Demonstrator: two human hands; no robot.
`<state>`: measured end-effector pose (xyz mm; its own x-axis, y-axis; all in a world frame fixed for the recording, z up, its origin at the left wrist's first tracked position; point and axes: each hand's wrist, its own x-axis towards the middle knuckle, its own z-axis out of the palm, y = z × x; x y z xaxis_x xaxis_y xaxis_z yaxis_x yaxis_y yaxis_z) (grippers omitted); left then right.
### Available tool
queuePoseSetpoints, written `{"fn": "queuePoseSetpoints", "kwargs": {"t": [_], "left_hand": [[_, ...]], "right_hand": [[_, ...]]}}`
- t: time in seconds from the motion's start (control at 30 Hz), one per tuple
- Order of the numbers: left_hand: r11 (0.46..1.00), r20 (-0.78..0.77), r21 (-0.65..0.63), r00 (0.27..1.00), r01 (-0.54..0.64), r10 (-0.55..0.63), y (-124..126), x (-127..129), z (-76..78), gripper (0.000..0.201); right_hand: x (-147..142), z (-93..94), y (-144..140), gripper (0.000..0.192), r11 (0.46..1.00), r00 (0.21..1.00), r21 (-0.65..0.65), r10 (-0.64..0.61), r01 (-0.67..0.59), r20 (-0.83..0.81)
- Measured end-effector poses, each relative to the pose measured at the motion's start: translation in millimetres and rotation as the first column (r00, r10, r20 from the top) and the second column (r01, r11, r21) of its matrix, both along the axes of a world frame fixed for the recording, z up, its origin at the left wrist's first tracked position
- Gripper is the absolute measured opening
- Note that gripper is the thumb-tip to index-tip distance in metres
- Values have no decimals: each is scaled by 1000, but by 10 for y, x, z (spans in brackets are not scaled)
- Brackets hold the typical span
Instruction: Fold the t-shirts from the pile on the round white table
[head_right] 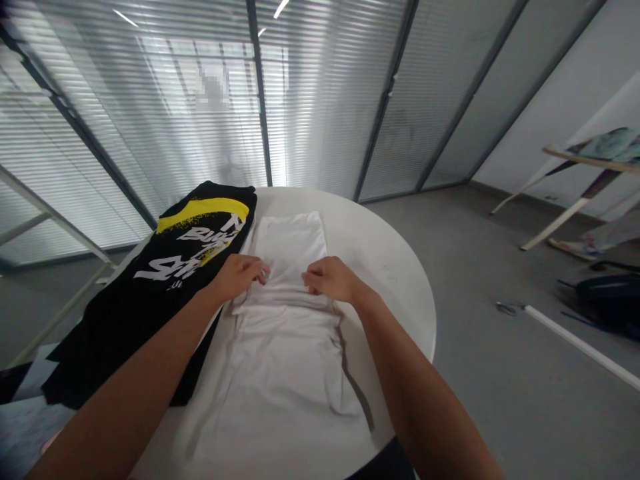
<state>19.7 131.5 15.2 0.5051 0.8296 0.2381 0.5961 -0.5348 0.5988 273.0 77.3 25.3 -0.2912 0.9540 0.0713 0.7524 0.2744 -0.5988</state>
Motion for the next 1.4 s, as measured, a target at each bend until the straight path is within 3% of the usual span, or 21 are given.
{"fn": "queuePoseSetpoints", "kwargs": {"t": [0.17,0.27,0.37,0.53,0.6,0.7,0.83,0.9,1.03,1.1,1.27,1.4], "left_hand": [[970,3,231,997,79,-82,27,13,-13,28],[988,-45,107,993,113,-108,50,15,-37,32],[998,-19,-54,999,37,-38,50,7,-49,40],[986,-13,132,995,99,-98,34,27,-28,27],[992,-33,67,994,109,-107,33,33,-22,29],[997,-60,-68,998,33,-37,37,25,-16,37],[988,-118,124,987,-93,108,59,6,-8,33],[981,-171,181,980,-70,101,78,-4,-6,31],[998,-207,18,977,-52,55,102,-27,-22,39],[993,-198,1,973,-118,116,103,-32,-32,40],[900,-220,236,882,-366,417,119,-25,-56,31],[874,-250,270,847,-404,469,137,-32,-97,42]], "right_hand": [[-16,-35,35,22,983,999,184,-32,25,33],[-30,-30,35,22,995,996,96,-4,-4,89],[-54,-16,24,30,1000,999,14,-5,4,51],[-84,-56,43,20,982,998,188,-35,24,58],[-73,-77,56,19,990,998,139,-8,-1,67],[-40,-102,82,22,994,999,111,-17,13,30],[1,-147,139,26,947,990,301,-131,110,52],[13,-161,158,28,955,987,278,-131,99,96],[6,-143,148,20,986,983,138,-117,98,143],[-2,-132,144,22,975,976,164,-172,150,132],[31,-192,200,33,867,884,332,-440,371,160],[67,-284,264,44,852,855,282,-495,441,158]]}}
